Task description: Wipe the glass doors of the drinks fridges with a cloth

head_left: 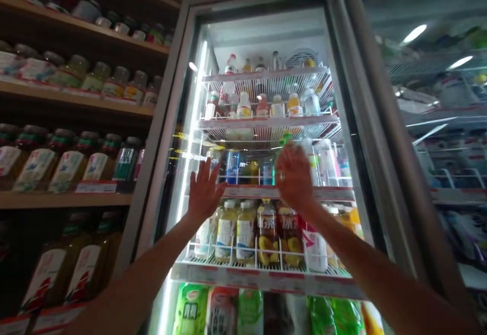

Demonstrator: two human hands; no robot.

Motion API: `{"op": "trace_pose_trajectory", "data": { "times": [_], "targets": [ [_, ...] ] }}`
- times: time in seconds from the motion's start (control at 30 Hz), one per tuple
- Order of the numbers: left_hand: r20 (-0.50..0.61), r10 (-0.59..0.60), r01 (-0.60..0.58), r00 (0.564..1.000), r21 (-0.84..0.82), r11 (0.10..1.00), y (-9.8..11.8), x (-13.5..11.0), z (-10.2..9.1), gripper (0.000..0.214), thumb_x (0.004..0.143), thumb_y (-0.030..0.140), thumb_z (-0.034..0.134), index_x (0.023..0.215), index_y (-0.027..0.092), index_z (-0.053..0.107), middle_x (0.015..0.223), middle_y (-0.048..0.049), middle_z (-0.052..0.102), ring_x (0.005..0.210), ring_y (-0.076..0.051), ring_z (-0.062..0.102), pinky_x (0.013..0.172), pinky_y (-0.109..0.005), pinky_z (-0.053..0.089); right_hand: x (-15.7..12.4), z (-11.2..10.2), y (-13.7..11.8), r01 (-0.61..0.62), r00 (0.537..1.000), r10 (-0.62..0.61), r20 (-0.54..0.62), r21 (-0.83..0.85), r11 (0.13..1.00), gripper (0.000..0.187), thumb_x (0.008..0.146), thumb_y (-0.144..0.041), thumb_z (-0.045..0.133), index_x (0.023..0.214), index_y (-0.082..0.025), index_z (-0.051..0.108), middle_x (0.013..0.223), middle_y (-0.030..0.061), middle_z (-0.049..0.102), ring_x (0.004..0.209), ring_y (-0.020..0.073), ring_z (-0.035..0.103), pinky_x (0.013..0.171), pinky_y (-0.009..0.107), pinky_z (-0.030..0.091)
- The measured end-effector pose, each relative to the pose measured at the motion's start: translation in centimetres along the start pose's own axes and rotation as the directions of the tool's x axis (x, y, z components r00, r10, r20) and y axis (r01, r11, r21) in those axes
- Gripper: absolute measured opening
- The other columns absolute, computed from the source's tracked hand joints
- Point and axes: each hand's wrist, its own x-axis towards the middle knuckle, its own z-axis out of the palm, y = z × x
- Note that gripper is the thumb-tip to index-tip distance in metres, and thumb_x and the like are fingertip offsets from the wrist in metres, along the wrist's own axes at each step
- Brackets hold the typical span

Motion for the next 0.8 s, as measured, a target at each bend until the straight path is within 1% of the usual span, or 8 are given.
{"op": "trace_pose_trajectory", "data": {
  "times": [0.07,0.13,0.23,0.3,0.37,0.57,0.67,0.8],
  "targets": [
    [-0.025,0.041,-0.04,0.999,0.012,0.999,-0.4,-0.6,0.2,0.055,0.092,0.045,0.029,0.139,0.017,0.034,0.15,-0.0137,0.023,0.14,-0.027,0.015,0.11,-0.052,0.019,-0.1,0.9,-3.2,0.174,0.981,-0.178,0.076,0.059,0.983,0.052,0.082,-0.035,0.047,0.13,-0.016,0.046,0.148,0.0055,0.03,0.138,0.0319,0.013,0.109,0.049,0.03],
    [-0.046,0.065,-0.064,0.997,0.016,0.998,-0.6,-1.1,0.3,0.053,0.092,0.042,0.031,0.139,0.017,0.035,0.15,-0.0135,0.024,0.141,-0.026,0.014,0.111,-0.05,0.018,-0.4,1.2,-3.4,0.182,0.971,-0.192,0.139,0.083,0.98,0.053,0.082,-0.037,0.045,0.134,-0.022,0.042,0.148,0.0016,0.031,0.139,0.0301,0.014,0.11,0.05,0.028],
    [-0.053,0.089,-0.089,0.995,-0.007,0.996,-0.9,-1.2,-0.1,0.053,0.091,0.038,0.036,0.14,0.019,0.03,0.151,-0.0133,0.022,0.141,-0.026,0.013,0.112,-0.05,0.017,0.3,0.4,1.5,-0.117,0.987,0.117,0.112,-0.007,0.993,0.052,0.085,-0.031,0.041,0.136,-0.024,0.039,0.148,0.0041,0.03,0.139,0.0328,0.015,0.107,0.059,0.023],
    [-0.037,0.128,-0.13,0.991,-0.028,0.991,-1.2,0.0,-0.4,0.056,0.09,0.037,0.041,0.141,0.02,0.027,0.151,-0.0132,0.021,0.141,-0.026,0.013,0.112,-0.05,0.016,1.6,0.0,4.2,-0.328,0.944,0.33,0.017,-0.049,0.943,0.052,0.086,-0.029,0.04,0.137,-0.022,0.038,0.149,0.0077,0.027,0.138,0.0357,0.014,0.105,0.063,0.023],
    [-0.013,0.161,-0.162,0.987,-0.041,0.986,-1.7,2.2,-0.7,0.056,0.09,0.035,0.042,0.141,0.021,0.027,0.151,-0.0131,0.022,0.141,-0.026,0.014,0.112,-0.05,0.017,3.1,0.3,3.9,-0.397,0.918,0.397,-0.01,-0.034,0.917,0.054,0.086,-0.029,0.04,0.139,-0.019,0.036,0.15,0.0103,0.025,0.139,0.0372,0.012,0.105,0.063,0.024],
    [0.074,0.218,-0.213,0.973,-0.069,0.975,-4.6,10.2,-1.5,0.049,0.09,0.036,0.042,0.136,0.021,0.038,0.147,-0.0125,0.032,0.139,-0.024,0.018,0.113,-0.049,0.017,6.5,2.1,-3.5,-0.09,0.975,0.054,0.216,0.162,0.983,0.061,0.084,-0.027,0.042,0.143,-0.023,0.026,0.146,0.0048,0.034,0.14,0.0303,0.012,0.107,0.058,0.027],
    [0.108,0.249,-0.239,0.962,-0.098,0.966,-7.0,12.1,-2.2,0.047,0.089,0.036,0.042,0.135,0.024,0.04,0.146,-0.0098,0.035,0.139,-0.024,0.022,0.113,-0.049,0.016,7.6,1.9,0.5,-0.246,0.963,0.238,0.128,0.047,0.968,0.057,0.086,-0.023,0.039,0.142,-0.027,0.029,0.147,0.0054,0.032,0.14,0.0317,0.013,0.104,0.062,0.027],
    [0.085,0.067,-0.06,0.994,-0.078,0.995,-9.6,13.1,-2.6,0.051,0.091,0.039,0.036,0.138,0.02,0.035,0.149,-0.0139,0.027,0.14,-0.028,0.017,0.111,-0.055,0.017,10.8,2.4,3.9,-0.533,0.843,0.526,-0.11,-0.054,0.844,0.049,0.088,-0.025,0.036,0.137,-0.021,0.038,0.149,0.0107,0.026,0.139,0.0352,0.014,0.101,0.063,0.028]
  ]
}}
